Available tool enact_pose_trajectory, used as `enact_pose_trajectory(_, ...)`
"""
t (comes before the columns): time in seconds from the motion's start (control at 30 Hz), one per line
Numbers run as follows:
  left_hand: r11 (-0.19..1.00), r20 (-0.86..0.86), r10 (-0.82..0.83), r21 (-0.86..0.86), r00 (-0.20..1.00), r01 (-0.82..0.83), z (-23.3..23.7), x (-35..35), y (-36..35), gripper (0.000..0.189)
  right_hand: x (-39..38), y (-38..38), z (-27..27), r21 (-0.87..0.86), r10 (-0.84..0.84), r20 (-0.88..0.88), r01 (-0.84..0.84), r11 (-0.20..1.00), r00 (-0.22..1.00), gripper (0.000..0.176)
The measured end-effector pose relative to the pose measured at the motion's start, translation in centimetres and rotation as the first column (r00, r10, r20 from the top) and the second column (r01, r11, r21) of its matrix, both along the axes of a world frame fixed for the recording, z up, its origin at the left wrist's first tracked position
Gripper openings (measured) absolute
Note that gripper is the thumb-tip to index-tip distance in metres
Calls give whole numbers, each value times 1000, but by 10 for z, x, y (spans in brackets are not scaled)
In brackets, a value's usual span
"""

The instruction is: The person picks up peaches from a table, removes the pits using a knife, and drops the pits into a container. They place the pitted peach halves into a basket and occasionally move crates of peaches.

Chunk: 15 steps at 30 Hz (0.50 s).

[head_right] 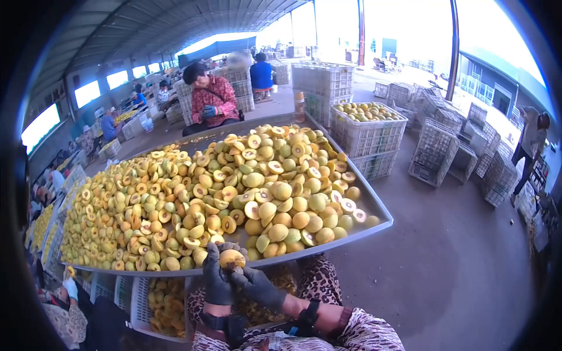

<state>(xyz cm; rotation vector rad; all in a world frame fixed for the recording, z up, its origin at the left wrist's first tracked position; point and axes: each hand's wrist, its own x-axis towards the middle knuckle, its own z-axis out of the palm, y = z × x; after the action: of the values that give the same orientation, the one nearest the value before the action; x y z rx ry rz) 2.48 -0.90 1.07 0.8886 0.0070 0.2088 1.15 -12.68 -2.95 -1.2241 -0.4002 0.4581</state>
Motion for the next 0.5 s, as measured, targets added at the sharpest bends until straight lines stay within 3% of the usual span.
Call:
enact_pose_trajectory(0.03,998,-28,-2,-58,1000,1,1,-2,-4,43,4,0,-12,-79,-58,177,73,994,982,35)
enact_pose_trajectory(0.07,998,-25,-13,-58,1000,11,3,-4,-3,43,6,3,-26,-11,-21,95,22,1000,995,33)
enact_pose_trajectory(0.1,998,3,-19,63,1000,19,5,-6,0,40,5,-2,-20,-12,-28,96,30,999,995,33)
enact_pose_trajectory(0.13,982,26,-27,186,999,21,6,-9,0,37,-2,-6,-8,129,92,-87,-80,988,992,31)
enact_pose_trajectory(0.17,982,13,-25,188,1000,22,7,-10,-4,37,-10,-9,5,289,238,-254,-162,944,937,30)
enact_pose_trajectory(0.2,928,96,27,367,995,-61,10,-11,-8,36,-20,-15,21,298,255,-275,-170,939,927,30)
enact_pose_trajectory(0.23,830,170,76,535,982,-157,14,-17,-8,36,-29,-24,38,196,192,-268,-142,970,944,31)
enact_pose_trajectory(0.27,866,141,74,481,987,-133,21,-25,-13,38,-36,-28,45,98,156,-263,-135,986,952,33)
enact_pose_trajectory(0.3,895,103,92,428,990,-128,29,-33,-20,39,-39,-24,35,242,197,-304,-124,962,932,31)
enact_pose_trajectory(0.33,907,157,2,416,988,-68,35,-37,-22,40,-39,-32,28,94,197,-228,-180,979,954,27)
enact_pose_trajectory(0.37,898,194,-37,437,980,-52,23,-36,-20,44,-45,-34,25,148,182,-215,-152,977,960,25)
enact_pose_trajectory(0.4,902,120,-78,430,990,19,13,-36,-16,44,-42,-38,15,147,203,-279,-167,975,939,24)
enact_pose_trajectory(0.43,914,83,-86,403,993,46,2,-37,-14,40,-40,-43,4,152,300,-327,-264,952,896,29)
enact_pose_trajectory(0.47,903,0,-42,428,999,38,4,-42,-16,37,-41,-42,9,177,324,-349,-278,944,879,33)
enact_pose_trajectory(0.5,826,139,29,555,990,-102,4,-42,-20,36,-40,-41,9,189,340,-352,-290,938,872,33)
